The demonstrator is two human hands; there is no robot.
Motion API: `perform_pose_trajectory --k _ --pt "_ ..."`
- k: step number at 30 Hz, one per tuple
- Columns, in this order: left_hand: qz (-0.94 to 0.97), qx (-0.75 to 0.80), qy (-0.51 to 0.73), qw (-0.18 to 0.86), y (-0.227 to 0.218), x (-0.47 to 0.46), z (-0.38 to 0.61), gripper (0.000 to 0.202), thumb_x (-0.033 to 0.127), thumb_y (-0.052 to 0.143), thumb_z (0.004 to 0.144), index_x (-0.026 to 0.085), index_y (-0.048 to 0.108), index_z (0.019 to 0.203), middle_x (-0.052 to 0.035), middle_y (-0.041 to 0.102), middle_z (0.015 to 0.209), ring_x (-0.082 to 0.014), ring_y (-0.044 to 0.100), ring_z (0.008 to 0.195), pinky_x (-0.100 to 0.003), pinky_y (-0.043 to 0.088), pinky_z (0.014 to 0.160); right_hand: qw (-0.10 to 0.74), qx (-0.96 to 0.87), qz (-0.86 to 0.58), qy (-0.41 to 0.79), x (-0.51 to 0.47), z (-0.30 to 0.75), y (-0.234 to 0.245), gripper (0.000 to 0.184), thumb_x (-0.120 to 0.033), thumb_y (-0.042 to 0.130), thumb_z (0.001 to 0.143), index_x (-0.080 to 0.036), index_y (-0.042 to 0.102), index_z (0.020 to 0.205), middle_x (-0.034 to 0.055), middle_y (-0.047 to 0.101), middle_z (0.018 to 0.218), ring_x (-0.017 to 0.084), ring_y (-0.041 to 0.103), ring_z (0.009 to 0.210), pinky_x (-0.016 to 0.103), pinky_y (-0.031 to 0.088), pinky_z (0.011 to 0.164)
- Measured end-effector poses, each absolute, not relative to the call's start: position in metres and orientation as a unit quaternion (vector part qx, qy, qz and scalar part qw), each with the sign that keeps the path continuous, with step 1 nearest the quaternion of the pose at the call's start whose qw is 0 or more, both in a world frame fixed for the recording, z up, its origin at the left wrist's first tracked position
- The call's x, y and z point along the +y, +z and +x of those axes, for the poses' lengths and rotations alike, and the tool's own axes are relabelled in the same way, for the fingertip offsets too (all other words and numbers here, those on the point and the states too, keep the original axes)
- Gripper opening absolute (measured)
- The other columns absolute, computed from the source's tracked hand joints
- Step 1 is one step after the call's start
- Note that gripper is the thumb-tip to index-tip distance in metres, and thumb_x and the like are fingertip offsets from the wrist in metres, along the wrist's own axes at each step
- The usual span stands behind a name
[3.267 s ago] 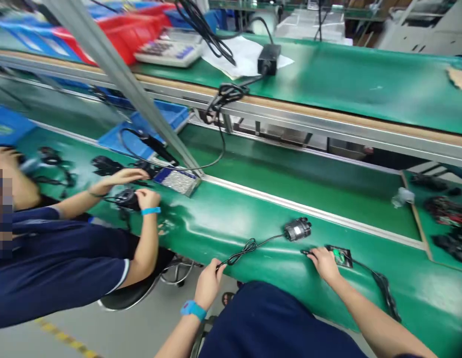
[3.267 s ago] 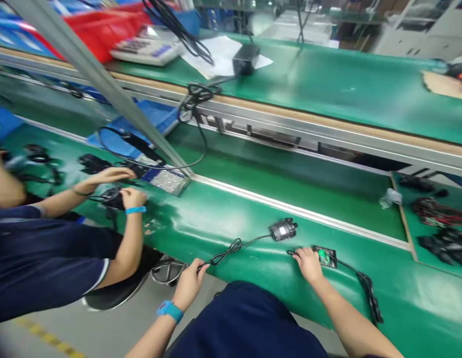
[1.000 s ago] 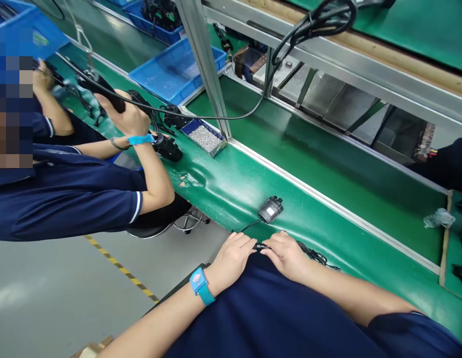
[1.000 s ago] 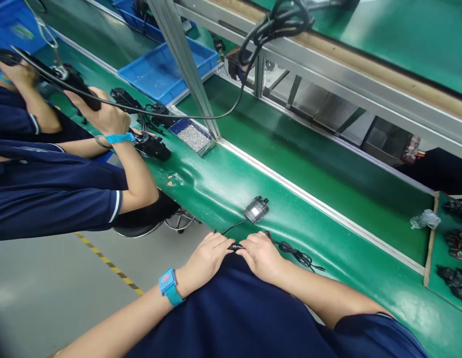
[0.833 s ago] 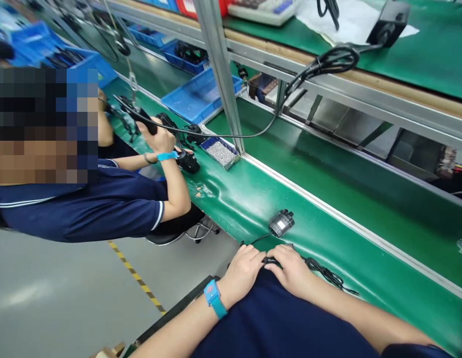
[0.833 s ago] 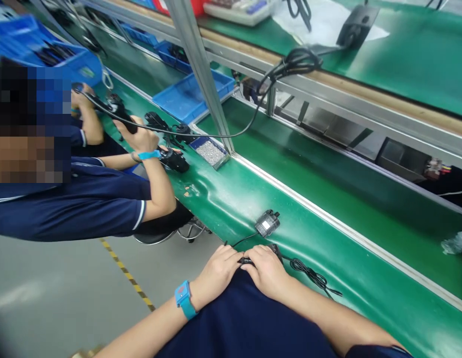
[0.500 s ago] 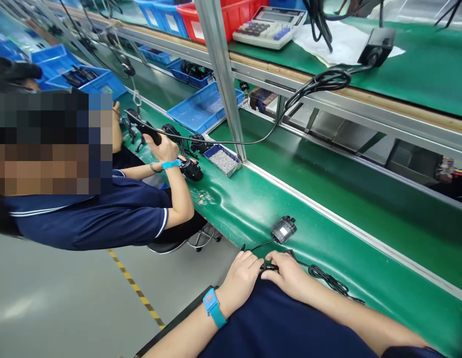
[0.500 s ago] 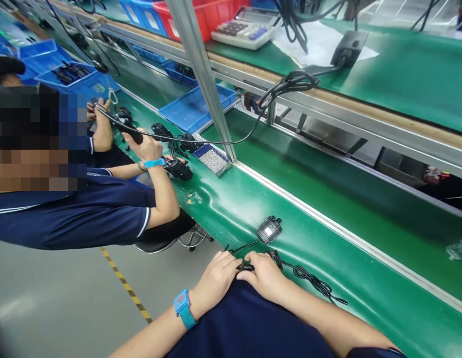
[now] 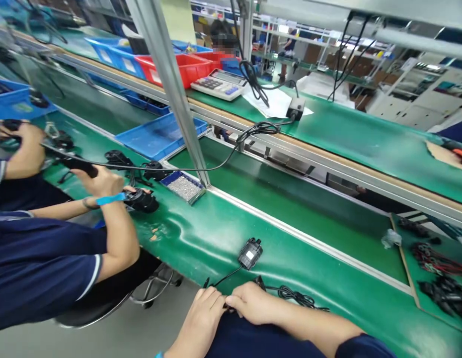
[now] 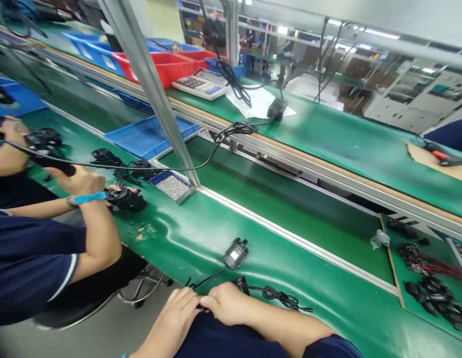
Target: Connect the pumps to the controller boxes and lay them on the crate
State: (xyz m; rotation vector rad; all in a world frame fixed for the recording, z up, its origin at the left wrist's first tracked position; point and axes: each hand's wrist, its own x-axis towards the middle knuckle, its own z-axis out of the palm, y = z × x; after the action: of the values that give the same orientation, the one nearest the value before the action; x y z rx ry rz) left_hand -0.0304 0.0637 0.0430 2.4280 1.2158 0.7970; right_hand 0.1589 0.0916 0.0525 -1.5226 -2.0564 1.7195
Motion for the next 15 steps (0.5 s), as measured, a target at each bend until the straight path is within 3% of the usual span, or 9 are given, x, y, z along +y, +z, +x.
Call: perform_pose_trajectory --k 2,4,5,7,9,11,13,15 --pt "0.847 0.423 0.281 0.156 0.04 0.065 -0.029 0.024 0.018 0.045 0.102 0.019 0.06 0.084 0.0002 0.057 0.071 -0.0161 0.051 0.068 -0.032 0.038 0.064 0.044 -0.666 -0.511 0.542 0.092 0.161 0.052 0.024 -0.04 0.07 0.089 -0.018 0.065 0.08 -0.0031 0.062 0.069 0.013 0.054 0.068 0.024 0.039 0.064" --pt "0.848 0.422 0.28 0.156 0.038 0.064 -0.029 0.021 0.018 0.044 0.102 0.019 0.062 0.091 -0.0003 0.059 0.074 -0.0167 0.053 0.07 -0.032 0.04 0.066 0.058 -0.661 -0.531 0.527 0.091 0.164 0.052 0.031 -0.037 0.084 0.074 -0.018 0.065 0.089 -0.004 0.063 0.076 0.013 0.055 0.071 0.023 0.038 0.063" --pt "0.85 0.419 0.28 0.154 0.037 0.063 -0.029 0.02 0.017 0.044 0.102 0.019 0.062 0.094 -0.0006 0.06 0.075 -0.017 0.054 0.071 -0.032 0.04 0.066 0.05 -0.652 -0.53 0.54 0.091 0.165 0.051 0.031 -0.036 0.085 0.074 -0.018 0.065 0.089 -0.0047 0.061 0.074 0.012 0.054 0.069 0.022 0.037 0.061" --pt "0.858 0.403 0.283 0.15 0.034 0.062 -0.031 0.017 0.016 0.045 0.101 0.019 0.061 0.098 -0.0009 0.062 0.076 -0.0173 0.056 0.073 -0.032 0.042 0.068 0.009 -0.618 -0.497 0.61 0.092 0.168 0.051 0.024 -0.038 0.071 0.088 -0.017 0.063 0.08 -0.0056 0.055 0.064 0.011 0.05 0.06 0.022 0.036 0.058" --pt "0.866 0.384 0.286 0.146 0.032 0.062 -0.034 0.013 0.016 0.048 0.1 0.019 0.061 0.102 -0.0013 0.064 0.078 -0.0176 0.059 0.074 -0.032 0.043 0.068 -0.025 -0.583 -0.445 0.679 0.092 0.17 0.05 0.034 -0.041 0.056 0.098 -0.017 0.063 0.076 -0.0058 0.052 0.058 0.01 0.048 0.055 0.022 0.038 0.056" --pt "0.87 0.378 0.281 0.148 0.03 0.064 -0.037 0.013 0.014 0.05 0.098 0.02 0.061 0.102 -0.0013 0.065 0.078 -0.0176 0.06 0.075 -0.032 0.044 0.069 -0.005 -0.593 -0.451 0.667 0.091 0.17 0.048 0.031 -0.045 0.065 0.092 -0.017 0.064 0.078 -0.0066 0.053 0.06 0.009 0.047 0.057 0.021 0.037 0.057" --pt "0.871 0.377 0.277 0.146 0.029 0.066 -0.04 0.017 0.012 0.047 0.098 0.02 0.061 0.101 -0.0013 0.065 0.077 -0.0175 0.06 0.074 -0.031 0.045 0.068 0.038 -0.623 -0.502 0.599 0.09 0.168 0.047 0.033 -0.043 0.084 0.074 -0.018 0.064 0.08 -0.008 0.052 0.063 0.009 0.044 0.06 0.021 0.033 0.056" --pt "0.874 0.373 0.281 0.138 0.028 0.066 -0.041 0.019 0.011 0.045 0.098 0.02 0.062 0.101 -0.0014 0.065 0.076 -0.0174 0.06 0.074 -0.031 0.045 0.069 0.042 -0.614 -0.515 0.597 0.09 0.167 0.046 0.031 -0.04 0.084 0.074 -0.017 0.062 0.078 -0.0081 0.05 0.062 0.008 0.041 0.058 0.021 0.032 0.055"
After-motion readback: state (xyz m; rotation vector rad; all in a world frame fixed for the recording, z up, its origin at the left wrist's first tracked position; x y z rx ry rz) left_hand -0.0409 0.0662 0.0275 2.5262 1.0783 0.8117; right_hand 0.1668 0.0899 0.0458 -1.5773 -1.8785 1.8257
